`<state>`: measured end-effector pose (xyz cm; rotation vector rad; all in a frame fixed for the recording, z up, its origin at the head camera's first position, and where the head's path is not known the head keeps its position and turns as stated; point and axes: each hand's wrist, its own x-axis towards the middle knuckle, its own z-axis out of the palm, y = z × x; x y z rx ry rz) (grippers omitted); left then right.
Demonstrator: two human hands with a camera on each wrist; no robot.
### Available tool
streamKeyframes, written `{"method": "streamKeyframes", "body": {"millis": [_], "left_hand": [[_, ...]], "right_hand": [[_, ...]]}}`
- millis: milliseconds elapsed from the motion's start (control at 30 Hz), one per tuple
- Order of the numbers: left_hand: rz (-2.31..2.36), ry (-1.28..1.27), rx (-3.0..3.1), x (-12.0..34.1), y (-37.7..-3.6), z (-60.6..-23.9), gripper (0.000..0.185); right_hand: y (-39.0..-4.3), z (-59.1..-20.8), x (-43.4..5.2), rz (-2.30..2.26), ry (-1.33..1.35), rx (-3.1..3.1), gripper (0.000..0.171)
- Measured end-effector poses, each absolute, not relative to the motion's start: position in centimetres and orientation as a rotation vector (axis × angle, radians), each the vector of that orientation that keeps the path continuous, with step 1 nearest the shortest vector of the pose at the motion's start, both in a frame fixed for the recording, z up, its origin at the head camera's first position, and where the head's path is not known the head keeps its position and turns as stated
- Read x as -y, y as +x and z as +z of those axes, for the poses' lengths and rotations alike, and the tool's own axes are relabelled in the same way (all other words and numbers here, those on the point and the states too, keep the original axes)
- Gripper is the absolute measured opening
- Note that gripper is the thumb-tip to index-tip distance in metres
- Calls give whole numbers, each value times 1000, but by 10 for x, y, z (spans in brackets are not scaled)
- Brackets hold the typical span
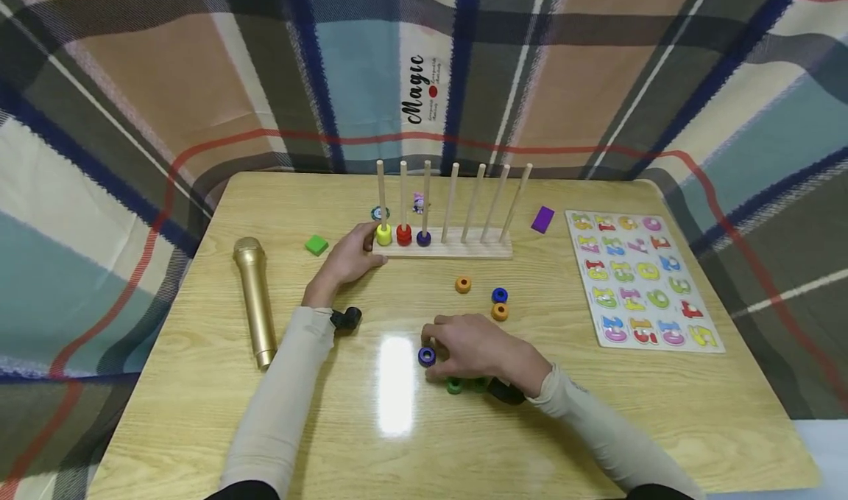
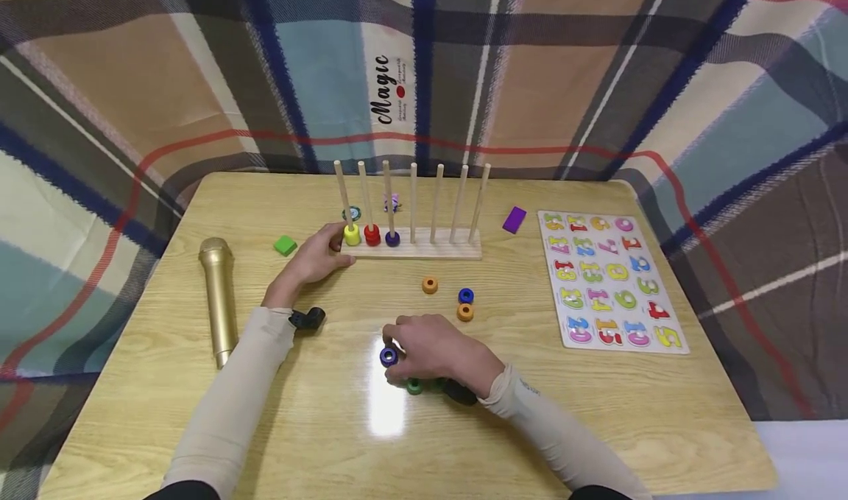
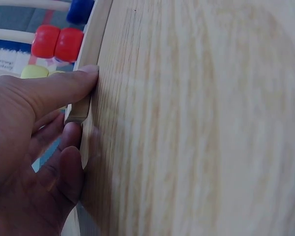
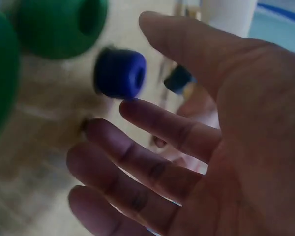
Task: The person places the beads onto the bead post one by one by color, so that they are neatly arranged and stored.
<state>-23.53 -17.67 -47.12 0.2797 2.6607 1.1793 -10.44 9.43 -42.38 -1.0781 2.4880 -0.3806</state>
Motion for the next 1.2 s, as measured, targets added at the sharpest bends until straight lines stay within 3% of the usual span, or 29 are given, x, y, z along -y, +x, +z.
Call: {"method": "streamKeyframes", "body": {"millis": [167, 267, 667, 1200], "left_hand": [[1185, 281, -2664, 177, -235, -472, 81], [1180, 278, -2666, 177, -233, -470, 81], [1186, 276, -2650, 178, -232, -470, 81], [1186, 297, -2663, 179, -232, -471, 81]], "right_hand": [[-106, -424, -92, -437, -1102, -2512, 23], [-117, -411, -95, -563, -1093, -2566, 26], [-208, -320, -94, -1197, -955, -3056, 36], [-238, -313, -74, -901, -695, -3159, 45]]}}
